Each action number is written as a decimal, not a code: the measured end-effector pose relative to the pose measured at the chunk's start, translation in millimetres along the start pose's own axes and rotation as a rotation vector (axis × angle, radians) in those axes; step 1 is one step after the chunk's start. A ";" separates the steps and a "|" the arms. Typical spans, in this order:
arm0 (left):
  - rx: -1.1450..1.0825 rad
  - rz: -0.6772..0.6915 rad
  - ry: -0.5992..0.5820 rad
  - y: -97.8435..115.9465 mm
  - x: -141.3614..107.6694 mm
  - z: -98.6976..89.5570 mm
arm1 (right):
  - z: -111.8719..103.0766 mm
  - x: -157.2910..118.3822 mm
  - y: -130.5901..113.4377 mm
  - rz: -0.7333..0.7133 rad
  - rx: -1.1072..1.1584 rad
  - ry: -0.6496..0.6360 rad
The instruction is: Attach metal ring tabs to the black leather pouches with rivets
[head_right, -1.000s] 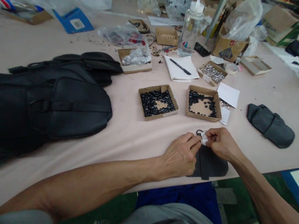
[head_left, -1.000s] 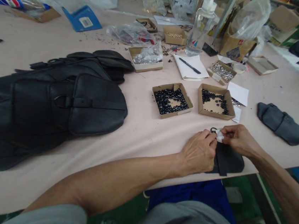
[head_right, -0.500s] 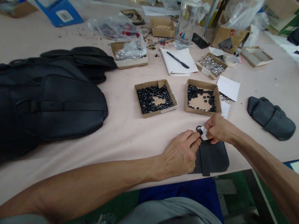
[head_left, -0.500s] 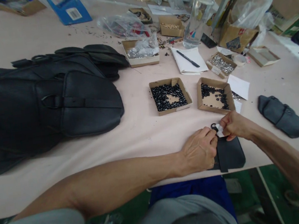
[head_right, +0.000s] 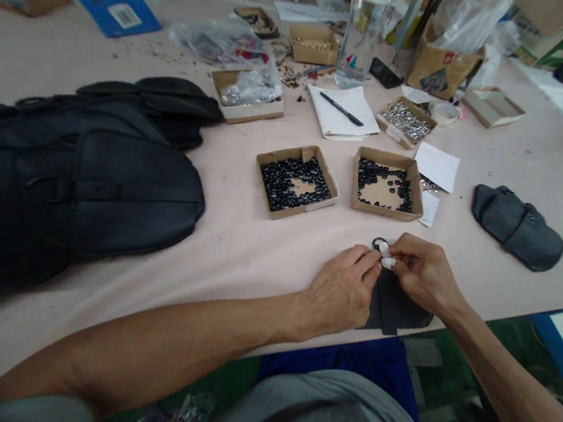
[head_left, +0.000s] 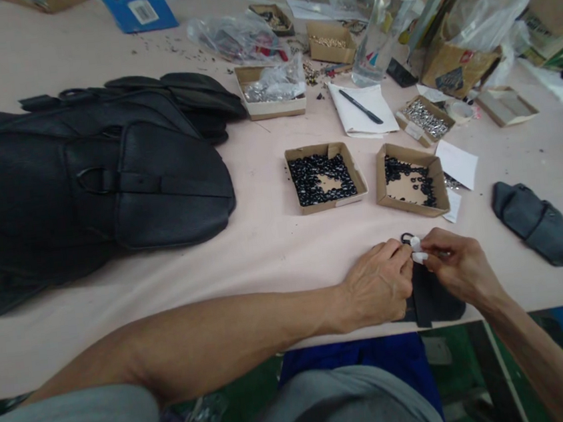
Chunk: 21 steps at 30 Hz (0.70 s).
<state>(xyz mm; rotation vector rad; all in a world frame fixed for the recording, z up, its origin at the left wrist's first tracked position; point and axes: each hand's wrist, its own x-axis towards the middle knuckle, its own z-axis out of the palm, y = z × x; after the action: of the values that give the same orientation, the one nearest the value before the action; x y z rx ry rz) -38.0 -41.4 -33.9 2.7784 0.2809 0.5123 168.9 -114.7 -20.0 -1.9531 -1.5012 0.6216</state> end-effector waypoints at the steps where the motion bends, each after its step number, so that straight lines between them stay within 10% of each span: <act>1: 0.004 0.000 -0.001 -0.1 0.1 -0.2 | 0.9 -2.3 -1.7 -0.041 -0.008 0.015; 13: 0.060 0.080 -0.019 -1.5 1.0 -6.7 | -14.0 31.4 1.9 0.413 0.144 -0.314; 21: 0.036 0.057 0.000 -2.4 0.5 -3.4 | -14.7 38.2 -5.3 0.542 0.177 -0.310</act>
<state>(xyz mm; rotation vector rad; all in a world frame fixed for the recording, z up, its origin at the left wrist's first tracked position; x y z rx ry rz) -39.2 -38.2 -31.5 2.8286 0.2142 0.5259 184.8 -79.3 -6.2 -2.1986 -1.0202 1.2917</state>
